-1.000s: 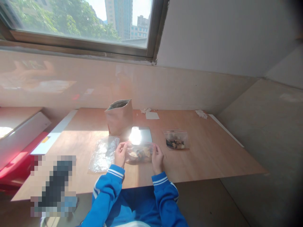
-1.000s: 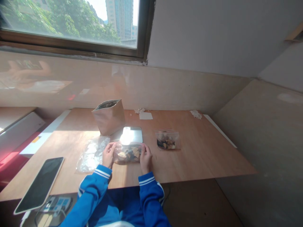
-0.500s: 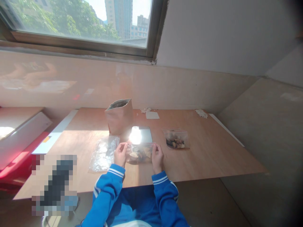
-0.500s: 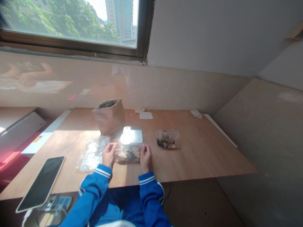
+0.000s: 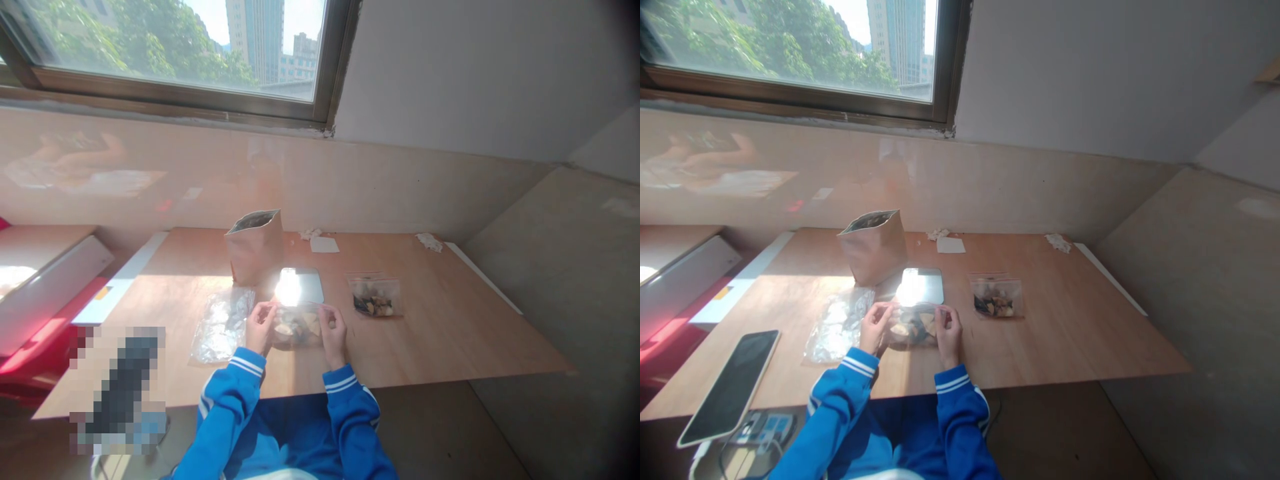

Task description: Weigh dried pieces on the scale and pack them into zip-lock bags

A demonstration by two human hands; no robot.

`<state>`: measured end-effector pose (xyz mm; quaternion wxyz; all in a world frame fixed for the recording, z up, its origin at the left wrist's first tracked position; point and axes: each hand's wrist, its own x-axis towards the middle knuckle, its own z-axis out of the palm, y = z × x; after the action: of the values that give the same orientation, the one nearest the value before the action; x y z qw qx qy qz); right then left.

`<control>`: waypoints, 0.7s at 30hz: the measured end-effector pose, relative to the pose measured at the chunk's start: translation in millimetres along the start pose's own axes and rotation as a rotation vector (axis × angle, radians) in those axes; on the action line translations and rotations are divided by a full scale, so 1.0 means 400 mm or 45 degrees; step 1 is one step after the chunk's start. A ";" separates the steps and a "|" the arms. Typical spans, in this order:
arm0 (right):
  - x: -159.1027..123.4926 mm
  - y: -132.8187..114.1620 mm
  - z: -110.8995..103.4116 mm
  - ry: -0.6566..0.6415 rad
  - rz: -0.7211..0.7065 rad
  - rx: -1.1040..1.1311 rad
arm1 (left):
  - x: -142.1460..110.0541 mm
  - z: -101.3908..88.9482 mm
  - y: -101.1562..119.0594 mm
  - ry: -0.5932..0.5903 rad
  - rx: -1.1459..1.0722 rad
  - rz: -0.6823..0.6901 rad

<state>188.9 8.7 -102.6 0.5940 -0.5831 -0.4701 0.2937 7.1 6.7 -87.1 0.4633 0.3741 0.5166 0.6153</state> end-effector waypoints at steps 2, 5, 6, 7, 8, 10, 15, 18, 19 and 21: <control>0.000 -0.001 -0.002 0.002 0.012 0.002 | 0.001 -0.002 0.001 0.005 0.043 0.038; 0.000 0.000 -0.006 0.011 0.020 0.012 | 0.001 -0.002 0.006 0.017 0.088 0.078; 0.000 0.000 -0.006 0.016 0.019 0.014 | 0.001 -0.002 0.008 0.022 0.096 0.087; -0.001 0.001 -0.007 0.022 0.018 0.013 | 0.001 -0.001 0.009 0.030 0.103 0.092; -0.001 0.001 -0.007 0.025 0.014 0.008 | 0.001 -0.001 0.010 0.039 0.109 0.095; -0.002 0.001 -0.007 0.028 0.006 -0.005 | 0.001 0.000 0.010 0.059 0.116 0.098; -0.003 -0.004 -0.005 0.023 0.035 0.065 | -0.001 -0.001 0.010 0.009 0.113 0.092; -0.004 -0.009 -0.005 -0.023 0.062 0.145 | -0.003 -0.001 0.015 -0.069 0.120 0.062; -0.004 -0.011 -0.004 -0.050 0.061 0.163 | -0.003 0.000 0.017 -0.096 0.131 0.052; -0.004 -0.014 -0.003 -0.116 0.047 0.183 | -0.004 0.000 0.021 -0.127 0.149 0.044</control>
<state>188.2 5.7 -97.4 0.6068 -0.5333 -0.4636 0.3638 6.2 4.9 -79.0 0.4550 0.4397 0.5214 0.5725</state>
